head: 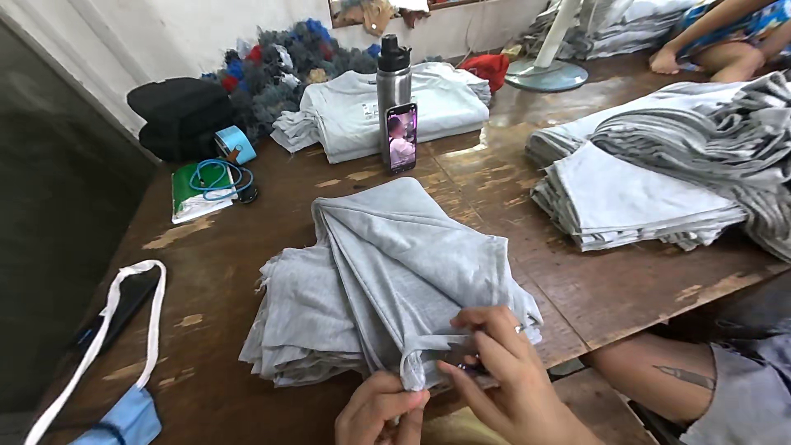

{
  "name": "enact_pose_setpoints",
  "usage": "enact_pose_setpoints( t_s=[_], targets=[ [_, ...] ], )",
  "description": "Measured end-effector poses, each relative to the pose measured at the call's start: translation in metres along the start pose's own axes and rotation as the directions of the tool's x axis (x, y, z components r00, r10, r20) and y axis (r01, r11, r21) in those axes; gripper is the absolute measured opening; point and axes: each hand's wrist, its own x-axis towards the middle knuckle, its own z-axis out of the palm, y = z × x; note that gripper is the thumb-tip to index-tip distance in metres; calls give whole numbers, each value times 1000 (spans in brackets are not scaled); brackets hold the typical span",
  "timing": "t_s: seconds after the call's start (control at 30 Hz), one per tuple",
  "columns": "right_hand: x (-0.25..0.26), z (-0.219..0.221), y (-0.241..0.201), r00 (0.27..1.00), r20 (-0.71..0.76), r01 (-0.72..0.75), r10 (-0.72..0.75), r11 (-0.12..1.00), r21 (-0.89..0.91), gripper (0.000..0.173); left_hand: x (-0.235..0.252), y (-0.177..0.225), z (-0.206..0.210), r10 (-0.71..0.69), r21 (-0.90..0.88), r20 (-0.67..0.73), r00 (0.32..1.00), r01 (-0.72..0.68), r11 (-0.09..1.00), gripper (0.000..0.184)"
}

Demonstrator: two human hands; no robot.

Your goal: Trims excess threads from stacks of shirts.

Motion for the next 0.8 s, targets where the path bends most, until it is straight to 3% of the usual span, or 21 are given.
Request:
enact_pose_setpoints(
  t_s=[0.07, 0.13, 0.23, 0.3, 0.43, 0.53, 0.63, 0.8],
  targets=[
    [4, -1, 11, 1000, 1, 30, -31, 999, 32, 13, 0, -3, -4, 82, 49, 10, 997, -82, 995, 10],
    [6, -6, 17, 997, -44, 65, -58, 983, 173, 6, -2, -6, -9, 111, 73, 28, 993, -113, 991, 11],
    [4, -14, 21, 997, -76, 48, -29, 961, 272, 7, -4, -8, -17, 99, 52, 81, 992, -103, 993, 12],
    [0, -15, 24, 1000, -1, 21, -21, 978, 207, 6, -3, -7, -23, 51, 20, 130, 990, -54, 998, 11],
    [-7, -18, 19, 980, 184, 71, -72, 997, 10, 24, -1, -4, -32, -52, -55, 181, 982, 63, 996, 12],
    [-10, -15, 15, 957, 259, 171, -127, 973, -154, 54, -1, -2, -31, -80, -55, 156, 984, 90, 994, 12],
    [-10, -13, 11, 938, 311, 233, -150, 941, -247, 58, -1, -4, -26, -42, -98, 166, 985, 58, 993, 11],
    [-12, -10, 8, 939, 313, 245, -143, 917, -314, 61, 0, -3, -22, 49, -186, 324, 945, 13, 982, 8]
  ],
)
